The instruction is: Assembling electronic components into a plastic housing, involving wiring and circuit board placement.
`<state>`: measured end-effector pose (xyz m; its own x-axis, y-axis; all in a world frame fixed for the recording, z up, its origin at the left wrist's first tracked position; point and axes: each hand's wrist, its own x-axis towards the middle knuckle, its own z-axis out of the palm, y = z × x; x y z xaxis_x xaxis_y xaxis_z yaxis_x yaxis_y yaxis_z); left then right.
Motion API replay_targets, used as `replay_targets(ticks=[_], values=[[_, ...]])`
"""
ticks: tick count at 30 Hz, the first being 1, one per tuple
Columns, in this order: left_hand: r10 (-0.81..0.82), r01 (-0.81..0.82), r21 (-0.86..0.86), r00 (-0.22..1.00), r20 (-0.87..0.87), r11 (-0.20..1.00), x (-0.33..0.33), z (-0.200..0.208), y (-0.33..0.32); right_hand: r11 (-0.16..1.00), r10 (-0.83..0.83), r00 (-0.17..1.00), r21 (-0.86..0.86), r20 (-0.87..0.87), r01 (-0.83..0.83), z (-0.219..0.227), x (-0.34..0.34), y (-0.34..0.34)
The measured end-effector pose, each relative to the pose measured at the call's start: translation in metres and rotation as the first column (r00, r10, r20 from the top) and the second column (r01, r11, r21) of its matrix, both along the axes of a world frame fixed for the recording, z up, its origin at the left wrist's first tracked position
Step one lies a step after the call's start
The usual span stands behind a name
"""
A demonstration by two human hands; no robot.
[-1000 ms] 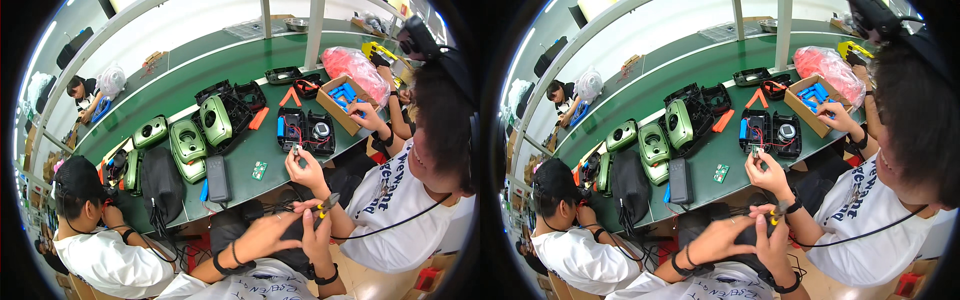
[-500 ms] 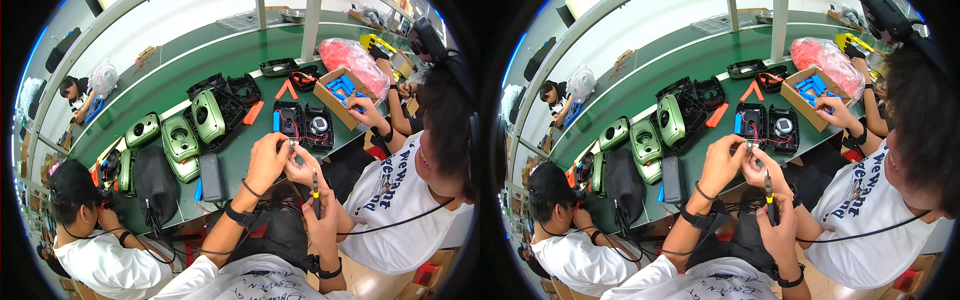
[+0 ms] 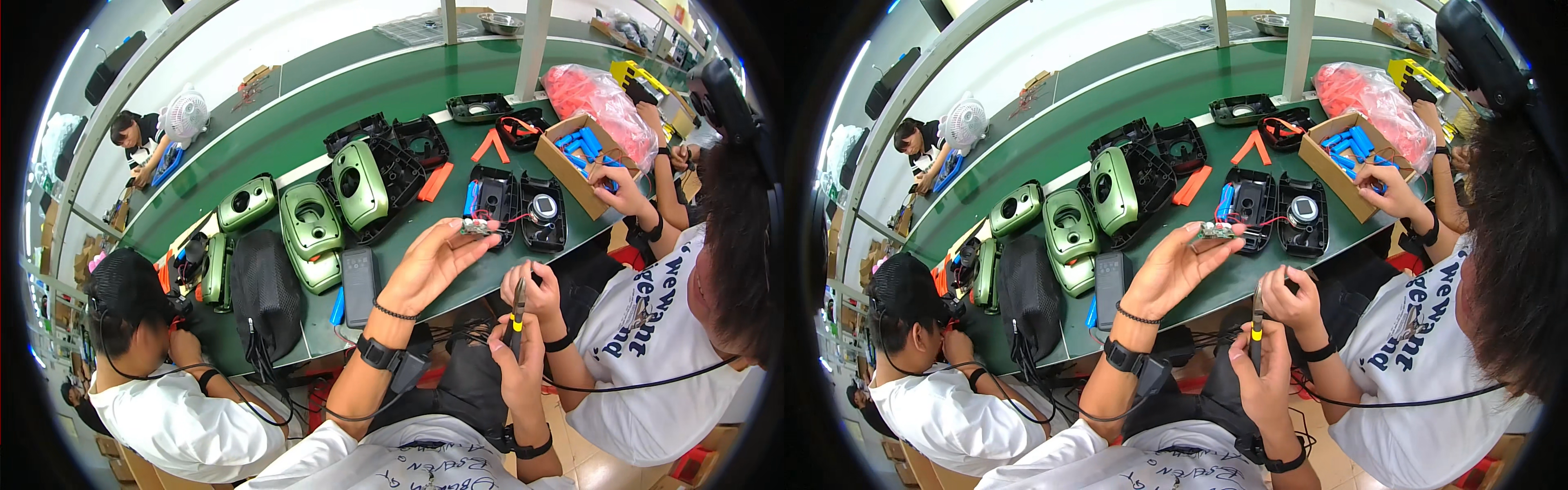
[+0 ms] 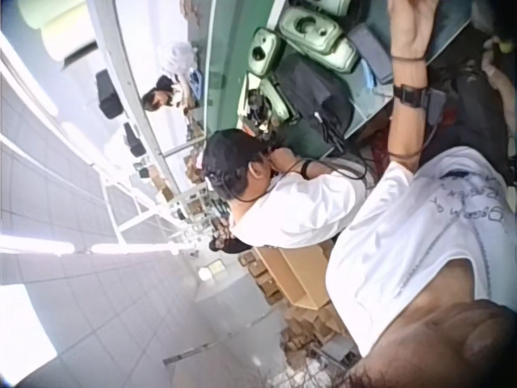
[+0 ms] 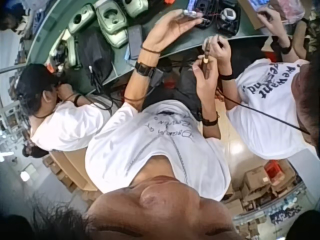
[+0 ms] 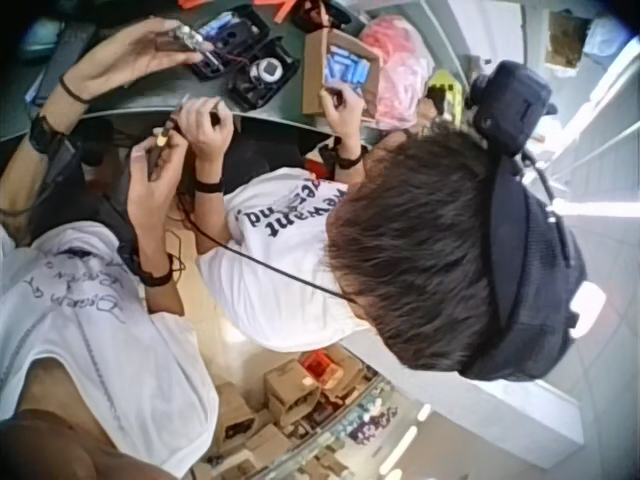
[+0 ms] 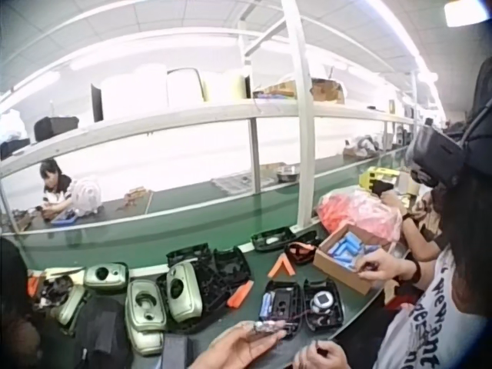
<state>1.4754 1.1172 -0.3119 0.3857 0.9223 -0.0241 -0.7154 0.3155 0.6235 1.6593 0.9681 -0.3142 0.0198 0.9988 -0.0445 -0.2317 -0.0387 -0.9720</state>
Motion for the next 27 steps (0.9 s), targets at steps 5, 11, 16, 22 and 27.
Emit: replay_targets(ticks=[5, 11, 16, 22, 27], values=[[-0.022, 0.014, -0.085, 0.996, -0.088, 0.996, 0.005, -0.013, -0.002, 1.000, 0.023, 0.996, -0.023, 0.089, -0.021, -0.012, 0.001, -0.003], [-0.063, 0.063, -0.003, 0.998, -0.027, 0.998, -0.004, -0.010, -0.008, 0.991, -0.129, 0.950, 0.060, 0.285, 0.117, -0.015, 0.007, -0.001], [0.143, -0.110, 0.117, 0.936, -0.321, 0.987, -0.002, -0.021, -0.014, 0.993, -0.116, 0.943, 0.034, 0.313, 0.110, -0.010, 0.008, 0.008], [0.499, -0.179, 0.515, 0.633, -0.592, 0.838, 0.014, -0.029, -0.024, 0.987, -0.161, 0.899, 0.092, 0.408, 0.134, -0.008, 0.003, 0.018], [0.509, -0.161, 0.538, 0.620, -0.598, 0.828, 0.019, -0.029, -0.031, 0.987, -0.161, 0.761, 0.094, 0.629, 0.132, 0.000, 0.006, 0.027]])
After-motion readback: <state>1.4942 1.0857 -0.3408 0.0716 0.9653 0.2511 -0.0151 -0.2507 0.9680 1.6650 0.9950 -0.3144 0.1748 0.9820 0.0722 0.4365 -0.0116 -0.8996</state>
